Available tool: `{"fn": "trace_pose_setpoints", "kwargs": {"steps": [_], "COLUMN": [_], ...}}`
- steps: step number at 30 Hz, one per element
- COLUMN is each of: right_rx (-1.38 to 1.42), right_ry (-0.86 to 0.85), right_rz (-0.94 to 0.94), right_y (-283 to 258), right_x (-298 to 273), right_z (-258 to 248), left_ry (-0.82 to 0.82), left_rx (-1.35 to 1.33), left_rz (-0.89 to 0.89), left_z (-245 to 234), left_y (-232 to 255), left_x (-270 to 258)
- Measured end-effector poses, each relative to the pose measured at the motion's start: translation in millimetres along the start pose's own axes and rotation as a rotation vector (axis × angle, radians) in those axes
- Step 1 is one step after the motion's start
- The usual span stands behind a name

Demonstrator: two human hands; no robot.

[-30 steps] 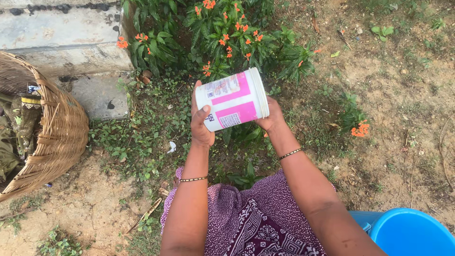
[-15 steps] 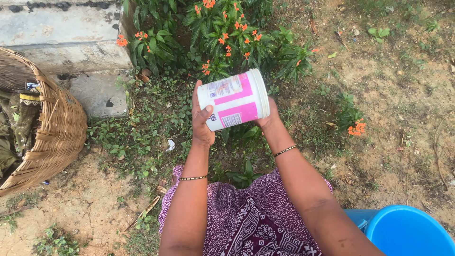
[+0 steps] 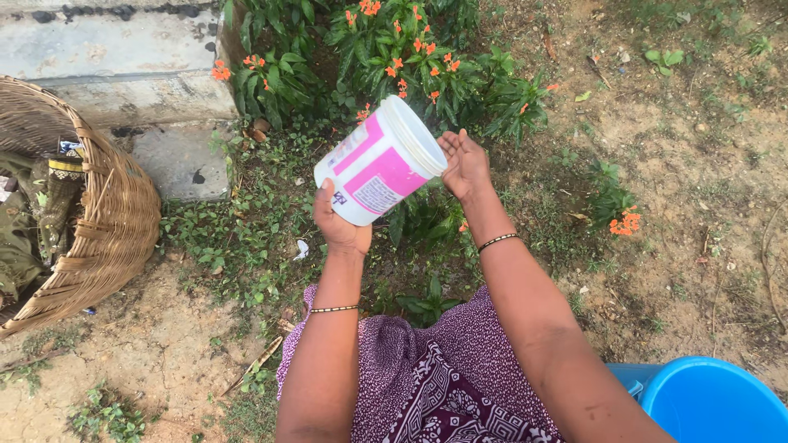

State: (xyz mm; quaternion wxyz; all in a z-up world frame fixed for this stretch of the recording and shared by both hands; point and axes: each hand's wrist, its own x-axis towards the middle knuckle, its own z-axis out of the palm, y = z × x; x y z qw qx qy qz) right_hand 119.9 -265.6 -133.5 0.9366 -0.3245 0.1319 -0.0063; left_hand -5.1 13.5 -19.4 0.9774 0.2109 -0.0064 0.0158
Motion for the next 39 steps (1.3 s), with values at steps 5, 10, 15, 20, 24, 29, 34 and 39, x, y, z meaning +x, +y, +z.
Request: {"fn": "trace_pose_setpoints", "kwargs": {"steps": [5, 10, 15, 20, 24, 29, 34, 39], "right_rx": [-0.092, -0.186, -0.33, -0.331, -0.265, -0.176, -0.073, -0.004], "right_ry": [-0.104, -0.149, -0.114, -0.095, 0.007, 0.038, -0.002, -0.085], "right_rz": [-0.023, 0.028, 0.014, 0.002, 0.038, 0.048, 0.14, 0.151], "right_y": [-3.2, -16.5, -28.8, -33.8, -28.0, -17.1, -7.3, -7.5], "right_x": [-6.5, -33.0, -67.5, -86.3, -84.9, -75.4, -67.2, -65.4], "right_z": [11.8, 35.5, 62.4, 73.9, 66.7, 45.9, 33.5, 26.8], "left_ry": [-0.007, -0.027, -0.014, 0.013, -0.027, -0.094, -0.119, -0.135], "left_rx": [0.021, 0.031, 0.025, 0.063, 0.083, 0.12, 0.205, 0.29], "left_rz": [0.019, 0.039, 0.027, 0.002, 0.022, 0.025, -0.004, -0.011], "left_z": [2.2, 4.0, 1.4, -1.3, 2.4, 10.8, 19.1, 30.5], "left_y": [14.5, 18.8, 18.8, 15.1, 9.3, 2.8, -1.6, -4.9], "left_x": [-2.4, -4.7, -4.1, -2.9, -2.3, -3.7, -4.4, -4.3]}}
